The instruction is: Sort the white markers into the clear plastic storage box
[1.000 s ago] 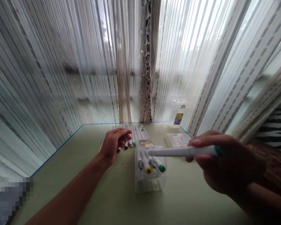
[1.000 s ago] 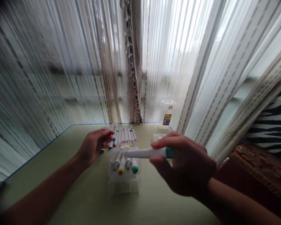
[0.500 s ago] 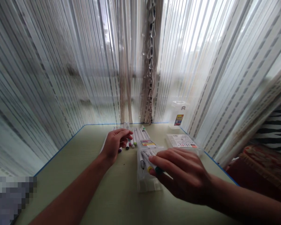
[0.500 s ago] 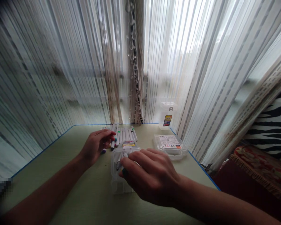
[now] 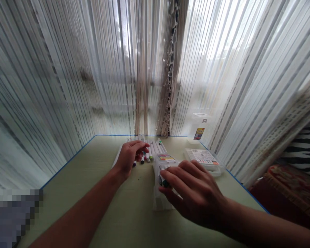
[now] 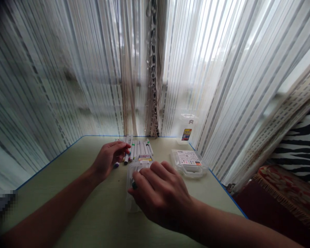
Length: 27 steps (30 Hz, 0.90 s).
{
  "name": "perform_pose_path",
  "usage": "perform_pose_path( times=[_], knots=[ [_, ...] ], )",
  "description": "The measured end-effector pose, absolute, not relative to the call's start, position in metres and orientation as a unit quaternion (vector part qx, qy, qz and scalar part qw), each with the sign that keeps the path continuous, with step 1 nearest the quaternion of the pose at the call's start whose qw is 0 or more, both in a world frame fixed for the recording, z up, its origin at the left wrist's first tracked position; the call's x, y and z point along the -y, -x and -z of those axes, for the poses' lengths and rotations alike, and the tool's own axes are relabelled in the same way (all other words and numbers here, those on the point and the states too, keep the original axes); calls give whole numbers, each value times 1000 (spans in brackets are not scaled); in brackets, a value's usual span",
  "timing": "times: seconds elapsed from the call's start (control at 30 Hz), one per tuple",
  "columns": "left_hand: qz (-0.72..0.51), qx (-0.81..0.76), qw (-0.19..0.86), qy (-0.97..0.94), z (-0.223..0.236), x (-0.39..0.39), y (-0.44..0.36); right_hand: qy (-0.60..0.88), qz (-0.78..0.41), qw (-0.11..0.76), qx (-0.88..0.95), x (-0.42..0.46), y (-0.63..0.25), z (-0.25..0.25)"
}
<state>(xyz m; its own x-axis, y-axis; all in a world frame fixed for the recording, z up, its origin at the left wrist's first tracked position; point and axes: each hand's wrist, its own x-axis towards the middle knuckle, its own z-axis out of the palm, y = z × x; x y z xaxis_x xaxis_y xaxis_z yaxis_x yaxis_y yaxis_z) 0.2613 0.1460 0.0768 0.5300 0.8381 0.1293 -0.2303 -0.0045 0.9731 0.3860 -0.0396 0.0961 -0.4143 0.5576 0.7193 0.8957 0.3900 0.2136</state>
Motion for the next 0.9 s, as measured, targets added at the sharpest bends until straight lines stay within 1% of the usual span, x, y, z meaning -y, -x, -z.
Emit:
perform_pose_path(
  times=[0.2, 0.4, 0.5, 0.6, 0.7, 0.8, 0.9],
  knots=[
    [-409, -263, 652, -582, -77, -146, -261, 477, 315, 268, 775, 40, -384, -95],
    [-404, -262, 650, -588, -77, -147, -261, 478, 320, 277, 770, 43, -383, -96],
    [-408, -264, 645, -589, -77, -146, -261, 461, 322, 298, 771, 46, -385, -100],
    [-429, -271, 637, -580, -79, -147, -260, 422, 307, 370, 769, 50, -392, -105],
    [-478, -277, 606, -572, -84, -151, -256, 397, 248, 500, 729, 47, -409, -107],
    [-542, -278, 554, -568, -91, -159, -251, 434, 163, 619, 634, 32, -434, -100],
    [-582, -287, 523, -552, -95, -166, -246, 487, 81, 658, 569, 11, -454, -87]
  ],
)
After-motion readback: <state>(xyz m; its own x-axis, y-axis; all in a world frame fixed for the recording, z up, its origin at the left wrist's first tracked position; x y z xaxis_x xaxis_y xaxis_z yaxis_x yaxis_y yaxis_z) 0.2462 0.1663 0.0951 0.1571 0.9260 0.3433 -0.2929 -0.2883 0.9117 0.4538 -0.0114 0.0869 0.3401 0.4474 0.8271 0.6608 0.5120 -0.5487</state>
